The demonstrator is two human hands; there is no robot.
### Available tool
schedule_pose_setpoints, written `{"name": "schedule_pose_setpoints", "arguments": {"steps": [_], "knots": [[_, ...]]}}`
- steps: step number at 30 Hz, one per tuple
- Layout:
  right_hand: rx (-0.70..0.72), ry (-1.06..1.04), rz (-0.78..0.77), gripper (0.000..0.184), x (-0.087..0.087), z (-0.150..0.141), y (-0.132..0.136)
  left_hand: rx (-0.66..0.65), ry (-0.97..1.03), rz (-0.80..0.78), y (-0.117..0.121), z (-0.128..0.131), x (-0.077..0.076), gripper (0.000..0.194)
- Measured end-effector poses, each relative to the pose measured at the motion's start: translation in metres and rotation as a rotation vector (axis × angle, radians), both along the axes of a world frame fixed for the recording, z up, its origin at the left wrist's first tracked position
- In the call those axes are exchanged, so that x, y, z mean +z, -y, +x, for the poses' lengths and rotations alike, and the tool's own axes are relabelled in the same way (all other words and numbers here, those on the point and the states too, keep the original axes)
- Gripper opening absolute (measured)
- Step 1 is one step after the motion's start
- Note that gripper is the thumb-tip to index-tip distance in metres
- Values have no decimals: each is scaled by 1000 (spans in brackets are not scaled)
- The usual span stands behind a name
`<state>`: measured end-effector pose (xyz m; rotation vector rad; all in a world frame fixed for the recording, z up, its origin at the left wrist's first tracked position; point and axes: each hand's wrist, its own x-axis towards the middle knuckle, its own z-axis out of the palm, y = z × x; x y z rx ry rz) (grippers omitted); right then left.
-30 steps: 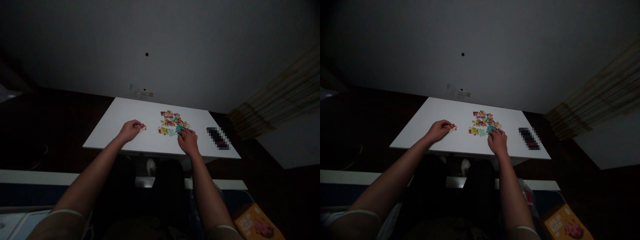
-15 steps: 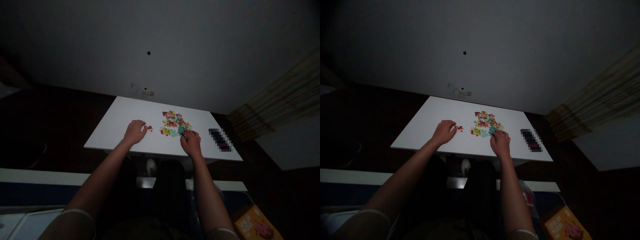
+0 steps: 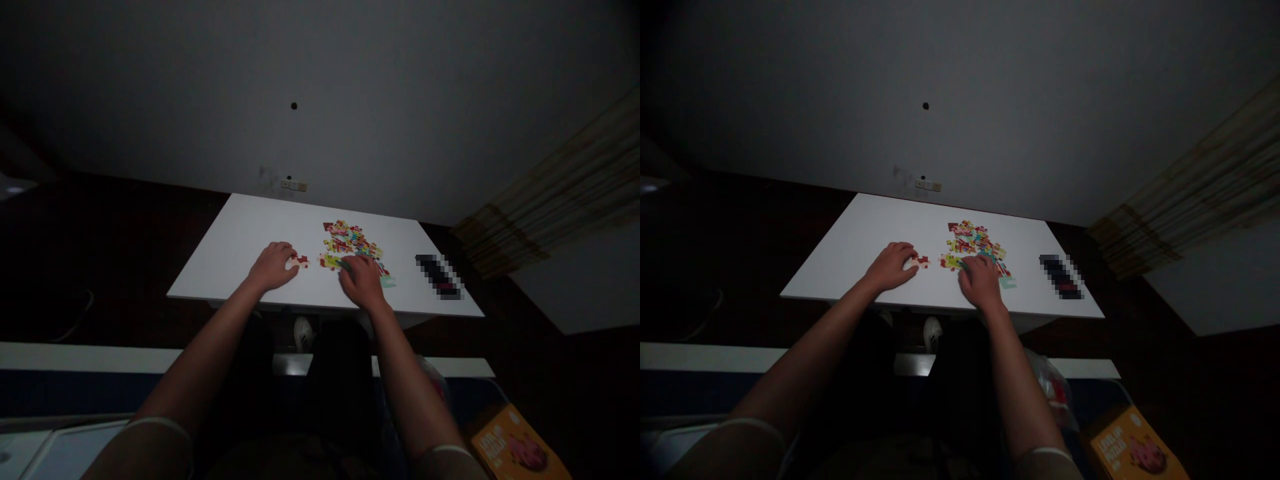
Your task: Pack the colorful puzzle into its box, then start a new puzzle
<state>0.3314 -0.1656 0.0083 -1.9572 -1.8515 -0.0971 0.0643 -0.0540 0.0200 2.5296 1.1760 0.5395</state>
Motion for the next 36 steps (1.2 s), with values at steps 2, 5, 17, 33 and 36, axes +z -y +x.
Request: {"name": "schedule_pose_setpoints", "arguments": {"steps": [2,5,17,33,36], "knots": [[24,-7,-18,52,0,-15,-9,-14,-4,1,1,0,1,35],[25,-23,-34,55,-4,-29,-20,-29,-6,4,1,-1,1,35],[-241,-107,87,52,-10,-12,-10,-66,20,24,-2,-3,-5,35],[9,-12,-106,45,0,-31,-23,-103,82,35,-3,-6,-8,32],[10,-22,-151,40,2,-28,-32,-113,96,38,-9,-6,-15,32]]}}
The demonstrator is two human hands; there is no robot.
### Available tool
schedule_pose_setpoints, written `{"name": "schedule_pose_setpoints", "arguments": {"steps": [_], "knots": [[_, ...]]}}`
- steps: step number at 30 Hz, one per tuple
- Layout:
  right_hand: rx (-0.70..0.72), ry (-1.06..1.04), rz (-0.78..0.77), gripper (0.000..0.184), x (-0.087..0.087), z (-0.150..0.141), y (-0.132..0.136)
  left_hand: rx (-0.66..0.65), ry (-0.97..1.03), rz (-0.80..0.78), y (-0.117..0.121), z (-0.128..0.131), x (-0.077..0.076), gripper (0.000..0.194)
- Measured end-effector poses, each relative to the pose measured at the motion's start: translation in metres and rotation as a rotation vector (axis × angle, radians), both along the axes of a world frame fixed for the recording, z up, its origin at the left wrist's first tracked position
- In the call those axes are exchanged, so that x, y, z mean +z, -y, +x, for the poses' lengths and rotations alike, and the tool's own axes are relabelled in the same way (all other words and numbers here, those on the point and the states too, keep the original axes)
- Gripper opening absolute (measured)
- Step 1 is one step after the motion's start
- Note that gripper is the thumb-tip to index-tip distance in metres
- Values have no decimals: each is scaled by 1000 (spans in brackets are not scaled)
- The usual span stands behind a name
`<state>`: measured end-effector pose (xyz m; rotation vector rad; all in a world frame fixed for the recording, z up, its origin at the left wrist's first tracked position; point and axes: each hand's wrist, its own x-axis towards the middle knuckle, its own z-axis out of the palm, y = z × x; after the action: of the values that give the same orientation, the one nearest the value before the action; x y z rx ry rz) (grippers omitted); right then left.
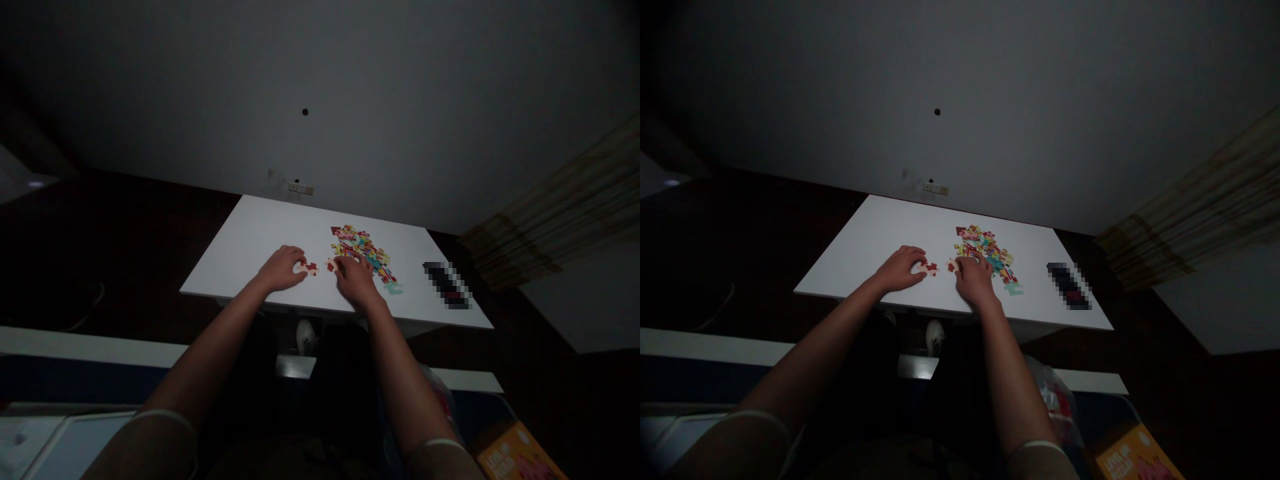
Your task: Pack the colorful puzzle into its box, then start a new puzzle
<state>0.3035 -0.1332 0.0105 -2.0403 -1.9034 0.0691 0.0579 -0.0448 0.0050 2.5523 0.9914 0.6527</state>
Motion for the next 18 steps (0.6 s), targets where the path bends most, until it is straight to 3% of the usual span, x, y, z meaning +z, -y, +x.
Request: {"name": "schedule_pose_setpoints", "arguments": {"steps": [6,10,14,18], "knots": [[65,-118,-68,45,0,6,-12,-9,27,-14,-9,0,-9,31],[135,-246,50,48,-2,2,-15,-13,49,-21,-10,-1,-10,32],[99,-440,235,40,-6,-7,-26,-22,50,-28,-10,-1,-11,30],[69,-680,251,36,-14,-22,-47,1,44,-44,-11,0,-12,43]]}}
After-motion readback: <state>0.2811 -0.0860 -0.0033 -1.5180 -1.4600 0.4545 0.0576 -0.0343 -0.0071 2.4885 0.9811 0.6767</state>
